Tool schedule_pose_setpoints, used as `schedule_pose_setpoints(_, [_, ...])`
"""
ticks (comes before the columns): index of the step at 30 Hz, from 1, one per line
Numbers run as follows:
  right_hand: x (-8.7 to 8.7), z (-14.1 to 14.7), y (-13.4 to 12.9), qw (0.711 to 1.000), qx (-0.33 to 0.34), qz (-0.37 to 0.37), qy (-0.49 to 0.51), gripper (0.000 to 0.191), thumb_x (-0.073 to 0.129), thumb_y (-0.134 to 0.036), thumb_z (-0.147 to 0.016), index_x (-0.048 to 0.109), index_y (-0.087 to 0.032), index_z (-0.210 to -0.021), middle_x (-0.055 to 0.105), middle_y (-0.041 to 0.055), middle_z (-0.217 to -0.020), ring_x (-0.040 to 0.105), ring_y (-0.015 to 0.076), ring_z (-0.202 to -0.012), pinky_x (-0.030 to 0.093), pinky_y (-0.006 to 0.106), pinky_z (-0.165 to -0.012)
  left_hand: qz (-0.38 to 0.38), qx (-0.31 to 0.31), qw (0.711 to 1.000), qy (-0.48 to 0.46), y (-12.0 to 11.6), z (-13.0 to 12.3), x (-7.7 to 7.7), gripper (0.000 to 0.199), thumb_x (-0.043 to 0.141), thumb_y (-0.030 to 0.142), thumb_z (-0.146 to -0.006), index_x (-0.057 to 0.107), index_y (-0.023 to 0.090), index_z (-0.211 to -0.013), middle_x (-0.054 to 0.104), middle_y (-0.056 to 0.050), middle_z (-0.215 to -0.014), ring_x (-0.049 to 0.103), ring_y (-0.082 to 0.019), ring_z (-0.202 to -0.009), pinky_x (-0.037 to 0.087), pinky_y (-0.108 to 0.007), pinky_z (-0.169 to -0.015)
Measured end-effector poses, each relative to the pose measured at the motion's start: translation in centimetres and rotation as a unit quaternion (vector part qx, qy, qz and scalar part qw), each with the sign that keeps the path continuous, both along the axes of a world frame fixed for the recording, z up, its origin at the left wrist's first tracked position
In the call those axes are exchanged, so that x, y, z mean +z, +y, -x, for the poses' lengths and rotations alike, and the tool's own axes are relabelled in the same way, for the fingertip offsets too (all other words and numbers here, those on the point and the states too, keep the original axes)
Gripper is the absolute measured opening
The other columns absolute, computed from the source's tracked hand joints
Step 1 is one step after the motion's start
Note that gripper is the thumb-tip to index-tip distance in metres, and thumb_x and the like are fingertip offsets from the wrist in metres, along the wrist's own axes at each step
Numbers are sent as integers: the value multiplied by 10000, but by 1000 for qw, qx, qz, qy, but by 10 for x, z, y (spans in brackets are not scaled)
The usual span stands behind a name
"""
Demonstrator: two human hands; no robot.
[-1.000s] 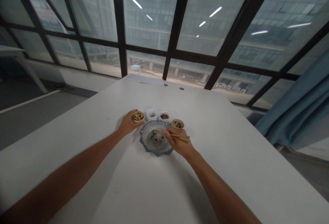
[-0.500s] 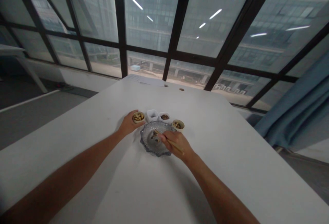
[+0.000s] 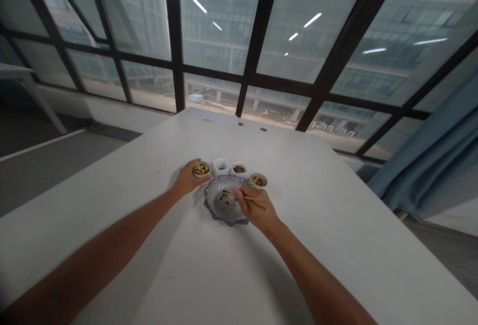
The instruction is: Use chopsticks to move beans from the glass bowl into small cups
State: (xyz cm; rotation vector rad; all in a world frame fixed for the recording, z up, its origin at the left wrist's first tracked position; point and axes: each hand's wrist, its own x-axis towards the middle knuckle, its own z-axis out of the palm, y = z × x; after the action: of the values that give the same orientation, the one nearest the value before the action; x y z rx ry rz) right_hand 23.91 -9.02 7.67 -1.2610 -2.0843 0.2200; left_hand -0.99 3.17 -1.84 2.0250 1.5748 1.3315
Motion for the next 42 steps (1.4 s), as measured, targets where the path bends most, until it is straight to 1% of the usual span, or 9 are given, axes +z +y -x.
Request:
schedule_pose_setpoints(7, [10, 9, 5, 997, 22, -33, -59, 536, 373, -500, -1004, 479, -214, -563, 543, 4, -502, 490, 119, -455, 331, 265, -489, -13, -1, 1000, 7, -1, -1, 1, 734, 830, 468, -654, 550, 178, -1267, 645, -119, -1257, 633, -274, -1148, 505, -401, -1024])
schedule_pose_setpoints(12, [17, 15, 9, 996, 54, -19, -73, 514, 376, -455, -1009, 432, -215, -559, 493, -13, -481, 447, 107, -436, 330, 256, -497, 0, -6, 1000, 0, 1, -1, -1, 748, 831, 469, -648, 545, 175, -1272, 640, -126, -1268, 631, -277, -1152, 500, -416, -1029])
schedule_pose_setpoints(16, [20, 16, 11, 994, 74, -5, -75, 474, 394, -417, -1005, 427, -215, -578, 467, -26, -486, 435, 103, -423, 319, 250, -481, -4, -5, 1000, -2, 1, -1, -2, 749, 826, 476, -652, 540, 180, -1277, 638, -122, -1272, 628, -274, -1154, 496, -417, -1032])
schedule_pose_setpoints(19, [19, 14, 11, 993, 74, -13, -86, 482, 389, -421, -1009, 436, -211, -578, 484, -21, -497, 454, 105, -439, 339, 248, -496, -4, -3, 1000, -2, 0, -1, -1, 745, 819, 478, -661, 538, 176, -1281, 638, -126, -1272, 626, -274, -1158, 494, -414, -1032])
schedule_pose_setpoints(22, [17, 9, 9, 994, 66, -20, -89, 502, 373, -451, -1012, 474, -206, -585, 535, -5, -519, 498, 112, -474, 372, 245, -522, 1, -4, 1000, -3, -1, -1, 0, 747, 816, 478, -664, 537, 164, -1282, 636, -133, -1270, 624, -274, -1161, 493, -405, -1033])
schedule_pose_setpoints(26, [17, -4, 5, 998, 26, -11, -52, 478, 402, -460, -999, 544, -212, -616, 577, 1, -517, 535, 125, -472, 389, 244, -504, 3, -1, 1000, -1, 0, -1, -1, 742, 817, 476, -665, 533, 184, -1285, 629, -126, -1286, 617, -274, -1175, 484, -413, -1043])
schedule_pose_setpoints(29, [18, -14, 2, 1000, 5, 5, -29, 485, 420, -483, -985, 564, -217, -606, 597, 10, -514, 550, 133, -465, 396, 247, -481, 6, 0, 1000, 0, 1, -1, -1, 743, 816, 482, -667, 532, 180, -1284, 628, -130, -1285, 619, -278, -1171, 484, -418, -1044])
schedule_pose_setpoints(34, [17, -22, 7, 998, 26, 43, -28, 495, 435, -521, -973, 583, -216, -612, 603, 2, -510, 556, 134, -472, 406, 239, -468, 9, 0, 1000, -2, 0, 0, 0, 737, 813, 489, -666, 534, 190, -1278, 632, -124, -1284, 622, -277, -1168, 490, -422, -1037])
schedule_pose_setpoints(42, [12, -25, 19, 996, 61, 64, -31, 448, 442, -466, -982, 589, -210, -645, 635, 7, -568, 590, 141, -528, 438, 254, -530, 19, 1, 1000, -1, -2, 0, 2, 735, 813, 463, -676, 533, 152, -1280, 633, -138, -1279, 625, -272, -1162, 491, -404, -1033])
